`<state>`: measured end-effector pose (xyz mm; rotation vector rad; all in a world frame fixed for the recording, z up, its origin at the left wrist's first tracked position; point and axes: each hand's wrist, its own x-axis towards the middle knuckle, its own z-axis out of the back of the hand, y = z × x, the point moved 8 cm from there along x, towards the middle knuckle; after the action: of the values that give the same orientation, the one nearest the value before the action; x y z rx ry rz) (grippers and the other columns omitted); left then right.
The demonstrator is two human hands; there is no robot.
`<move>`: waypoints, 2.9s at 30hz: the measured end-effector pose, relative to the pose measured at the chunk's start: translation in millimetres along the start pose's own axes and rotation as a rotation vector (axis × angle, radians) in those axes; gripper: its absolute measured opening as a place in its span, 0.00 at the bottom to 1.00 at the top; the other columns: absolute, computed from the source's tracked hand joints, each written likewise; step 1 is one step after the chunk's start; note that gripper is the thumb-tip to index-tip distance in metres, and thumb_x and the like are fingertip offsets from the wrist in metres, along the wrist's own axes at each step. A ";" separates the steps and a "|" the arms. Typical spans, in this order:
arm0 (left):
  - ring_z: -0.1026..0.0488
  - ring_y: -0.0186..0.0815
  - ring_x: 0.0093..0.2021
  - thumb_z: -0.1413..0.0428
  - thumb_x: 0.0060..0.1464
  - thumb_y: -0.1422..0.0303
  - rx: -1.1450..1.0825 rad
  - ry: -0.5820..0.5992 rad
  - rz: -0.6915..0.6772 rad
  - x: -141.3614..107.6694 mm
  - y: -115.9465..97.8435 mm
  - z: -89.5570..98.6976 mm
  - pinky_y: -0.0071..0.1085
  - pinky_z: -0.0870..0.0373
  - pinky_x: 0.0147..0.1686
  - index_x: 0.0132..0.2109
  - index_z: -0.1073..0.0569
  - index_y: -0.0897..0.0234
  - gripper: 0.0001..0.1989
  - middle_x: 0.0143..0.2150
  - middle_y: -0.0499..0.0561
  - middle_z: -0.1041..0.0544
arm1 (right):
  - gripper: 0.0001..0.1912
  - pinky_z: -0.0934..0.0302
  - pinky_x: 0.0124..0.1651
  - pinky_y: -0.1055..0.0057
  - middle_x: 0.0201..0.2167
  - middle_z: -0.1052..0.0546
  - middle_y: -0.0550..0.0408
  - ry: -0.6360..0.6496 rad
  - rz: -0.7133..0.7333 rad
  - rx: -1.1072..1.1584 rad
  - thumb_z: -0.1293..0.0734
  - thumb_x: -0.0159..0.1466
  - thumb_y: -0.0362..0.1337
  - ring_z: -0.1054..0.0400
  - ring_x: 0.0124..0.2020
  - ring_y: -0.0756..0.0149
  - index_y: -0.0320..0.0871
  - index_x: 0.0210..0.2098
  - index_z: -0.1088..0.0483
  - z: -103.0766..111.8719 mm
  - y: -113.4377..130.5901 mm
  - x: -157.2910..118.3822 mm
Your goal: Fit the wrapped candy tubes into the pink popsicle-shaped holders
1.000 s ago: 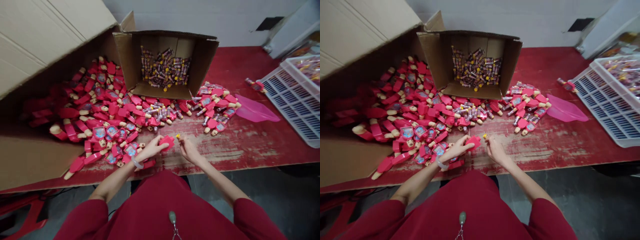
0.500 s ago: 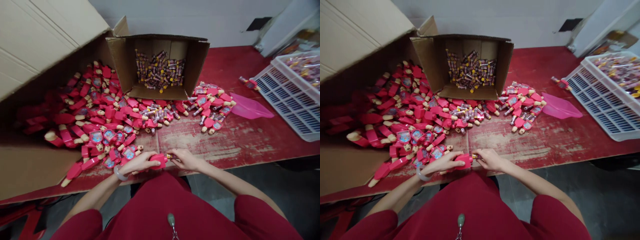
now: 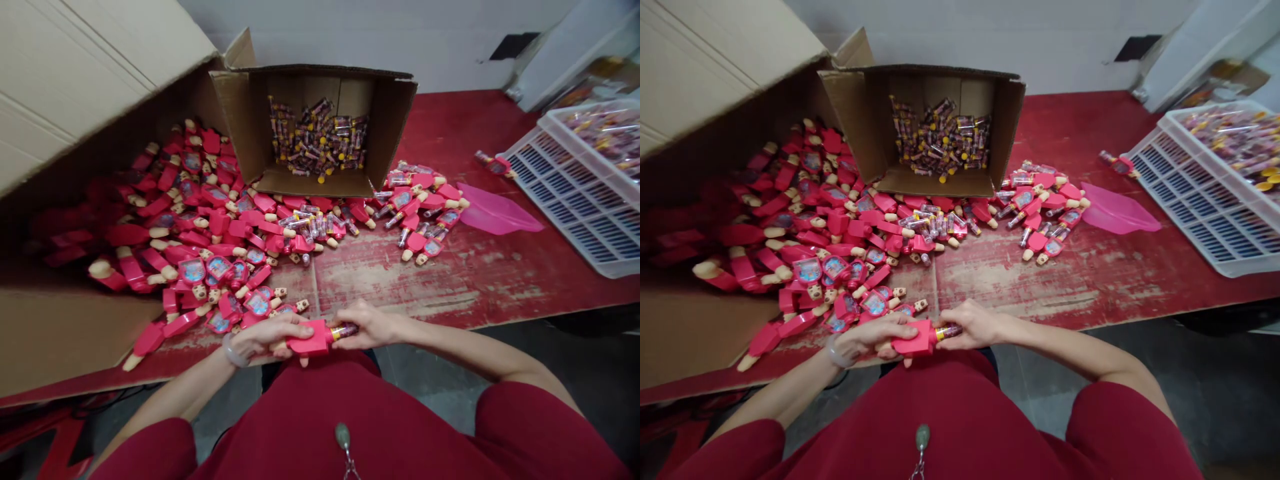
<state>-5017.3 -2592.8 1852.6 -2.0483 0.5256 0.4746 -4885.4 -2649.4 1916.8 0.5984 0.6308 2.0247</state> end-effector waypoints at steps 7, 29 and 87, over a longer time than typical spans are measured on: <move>0.42 0.22 0.13 0.37 0.55 0.52 -0.020 -0.020 0.021 -13.8 -7.3 -10.7 0.21 0.54 0.11 0.44 0.24 0.70 0.23 0.25 0.52 0.21 | 0.13 0.49 0.28 0.71 0.22 0.28 0.55 0.011 0.165 -0.353 0.41 0.73 0.44 0.34 0.22 0.68 0.43 0.36 0.34 3.6 35.3 6.2; 0.38 0.25 0.21 0.37 0.54 0.52 0.332 -0.146 -0.101 -36.6 -52.4 -26.6 0.23 0.47 0.19 0.45 0.23 0.69 0.23 0.28 0.48 0.26 | 0.07 0.56 0.27 0.68 0.24 0.27 0.55 -0.098 -0.064 -0.388 0.41 0.72 0.38 0.38 0.22 0.69 0.43 0.38 0.36 27.3 75.2 -1.4; 0.23 0.42 0.40 0.45 0.63 0.60 1.443 -0.545 -0.390 28.3 -67.0 -17.8 0.32 0.31 0.39 0.55 0.27 0.63 0.17 0.42 0.59 0.20 | 0.24 0.57 0.22 0.74 0.13 0.38 0.62 0.601 -0.679 0.197 0.28 0.58 0.51 0.48 0.15 0.76 0.42 0.19 0.39 -17.3 -76.7 -13.1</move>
<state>-4955.4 -2581.6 1893.3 -0.5515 0.0297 0.2423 -4842.7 -2628.8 1852.6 -0.1444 1.2098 1.4776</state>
